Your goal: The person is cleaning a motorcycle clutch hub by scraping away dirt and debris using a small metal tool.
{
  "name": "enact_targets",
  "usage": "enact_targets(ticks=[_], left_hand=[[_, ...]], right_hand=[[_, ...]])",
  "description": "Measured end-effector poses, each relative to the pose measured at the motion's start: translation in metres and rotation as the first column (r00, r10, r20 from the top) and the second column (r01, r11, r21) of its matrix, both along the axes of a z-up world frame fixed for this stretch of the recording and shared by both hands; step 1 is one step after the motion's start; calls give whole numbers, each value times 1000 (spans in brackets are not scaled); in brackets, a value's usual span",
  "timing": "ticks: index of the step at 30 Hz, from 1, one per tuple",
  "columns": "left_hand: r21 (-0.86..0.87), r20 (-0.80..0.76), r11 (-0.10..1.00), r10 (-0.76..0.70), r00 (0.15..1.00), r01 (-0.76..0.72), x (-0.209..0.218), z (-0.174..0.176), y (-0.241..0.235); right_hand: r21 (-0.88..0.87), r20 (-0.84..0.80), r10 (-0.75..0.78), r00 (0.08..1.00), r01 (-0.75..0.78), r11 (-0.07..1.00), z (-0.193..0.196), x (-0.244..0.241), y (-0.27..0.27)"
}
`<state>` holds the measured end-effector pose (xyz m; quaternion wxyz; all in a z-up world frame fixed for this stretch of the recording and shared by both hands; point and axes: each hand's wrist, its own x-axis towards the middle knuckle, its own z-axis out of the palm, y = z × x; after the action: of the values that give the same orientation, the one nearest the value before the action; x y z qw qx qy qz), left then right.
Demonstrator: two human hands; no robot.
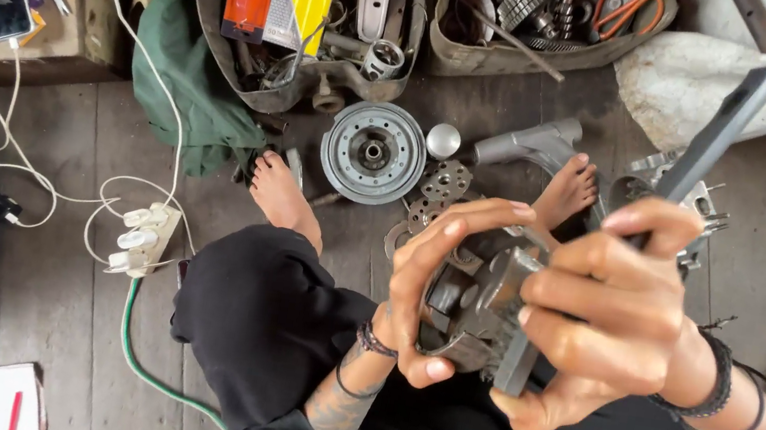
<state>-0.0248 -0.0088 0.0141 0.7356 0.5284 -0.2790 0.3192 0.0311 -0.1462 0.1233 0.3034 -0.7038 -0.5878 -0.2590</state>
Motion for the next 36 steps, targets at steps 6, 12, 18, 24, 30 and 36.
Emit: enact_targets(ticks=[6, 12, 18, 24, 30, 36], left_hand=[[-160, -96, 957, -259, 961, 242, -12, -2, 8], [134, -75, 971, 211, 974, -200, -3, 0, 8], [345, -81, 888, 352, 932, -305, -4, -2, 18], [412, -93, 877, 309, 946, -246, -3, -2, 19], [383, -143, 894, 305, 941, -231, -4, -3, 11], [349, -187, 893, 363, 913, -284, -3, 6, 17]], right_hand=[[-67, -302, -172, 938, 159, 985, -31, 46, -30], [-262, -557, -292, 778, 170, 950, -11, 18, -43], [-386, -381, -248, 891, 91, 918, -1, 1, -44], [-330, -297, -198, 934, 94, 939, -5, 5, -41], [-391, -215, -261, 941, 162, 906, -9, -1, -52], [-453, -223, -285, 932, 160, 877, -17, -3, -65]])
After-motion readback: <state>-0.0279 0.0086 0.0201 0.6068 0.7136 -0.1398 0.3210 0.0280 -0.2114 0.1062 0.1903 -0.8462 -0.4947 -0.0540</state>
